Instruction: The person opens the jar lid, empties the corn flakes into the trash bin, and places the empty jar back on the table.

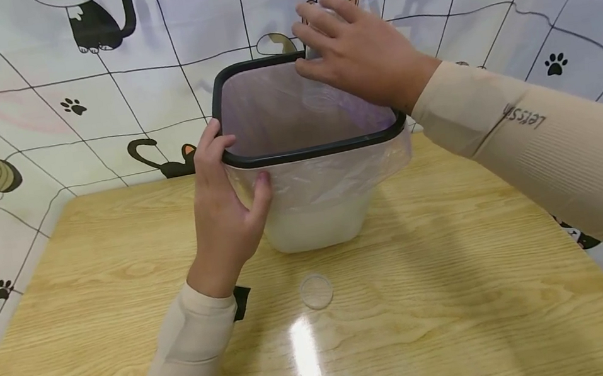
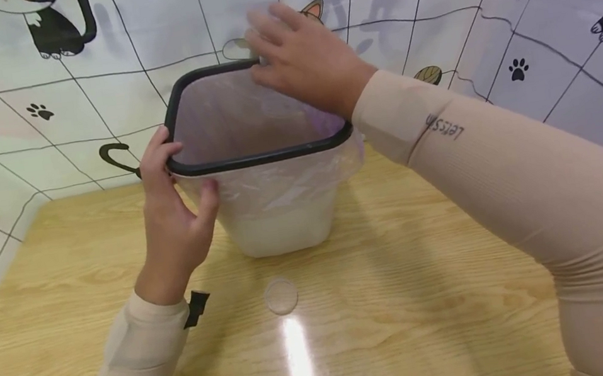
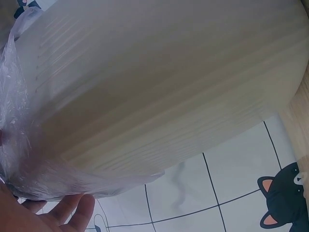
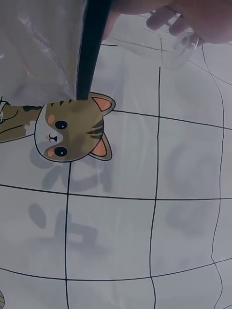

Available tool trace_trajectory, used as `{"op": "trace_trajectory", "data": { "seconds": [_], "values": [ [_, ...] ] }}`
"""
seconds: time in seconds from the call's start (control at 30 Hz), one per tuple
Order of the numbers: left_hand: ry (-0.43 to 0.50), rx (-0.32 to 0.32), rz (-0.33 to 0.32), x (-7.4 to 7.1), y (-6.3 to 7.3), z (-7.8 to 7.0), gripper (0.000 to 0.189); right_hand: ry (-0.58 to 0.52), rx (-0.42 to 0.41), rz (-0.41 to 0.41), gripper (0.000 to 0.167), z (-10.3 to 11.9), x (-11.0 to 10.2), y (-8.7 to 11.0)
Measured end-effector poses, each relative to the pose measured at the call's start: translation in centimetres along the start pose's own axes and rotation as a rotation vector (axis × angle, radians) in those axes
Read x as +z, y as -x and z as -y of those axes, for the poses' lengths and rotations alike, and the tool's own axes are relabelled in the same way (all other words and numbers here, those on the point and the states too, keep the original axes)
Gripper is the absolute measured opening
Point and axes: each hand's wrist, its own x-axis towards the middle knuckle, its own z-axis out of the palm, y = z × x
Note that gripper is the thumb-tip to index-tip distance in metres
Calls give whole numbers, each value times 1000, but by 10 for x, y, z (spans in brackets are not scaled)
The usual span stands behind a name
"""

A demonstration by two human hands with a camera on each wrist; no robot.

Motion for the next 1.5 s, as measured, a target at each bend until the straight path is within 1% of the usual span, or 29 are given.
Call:
{"op": "trace_trajectory", "data": {
  "seconds": [0.13, 0.23, 0.4, 0.53, 0.73, 0.93, 1.0, 1.13, 1.23, 1.33, 1.43, 1.5],
  "values": [
    [-4, -2, 1, 0, 0, 0, 52, -9, 14, 24, 44, 0, -2, -2],
    [-5, -4, 2, 0, 0, 0, 52, -15, 3, 59, 50, 2, -3, -4],
    [-4, -3, 6, 0, 0, -1, 52, -19, -8, 110, 53, 1, -5, -5],
    [-8, -2, 7, 0, 0, -1, 52, -29, -3, 158, 51, -1, -5, -3],
    [0, 5, -2, 1, -1, -1, 52, -17, -21, 154, 43, 3, -8, -7],
    [-18, 6, 6, -1, -2, -1, 52, -9, -7, 212, 44, 3, -11, -7],
    [-21, 7, 5, -1, -2, -1, 52, -10, -2, 206, 43, 4, -11, -7],
    [-14, 3, -3, -1, -3, 0, 52, -14, -25, 159, 38, 7, -14, -9],
    [-21, 1, 2, -1, -2, 0, 53, -28, -37, 155, 36, 7, -16, -8],
    [-28, 7, 11, -1, -2, 1, 53, -47, -21, 157, 35, 4, -18, -5],
    [-26, 12, 15, -1, -2, 2, 53, -68, 3, 124, 34, 3, -19, -4],
    [-23, 10, 14, -1, -3, 2, 53, -73, 11, 102, 29, 2, -21, -4]
  ]
}}
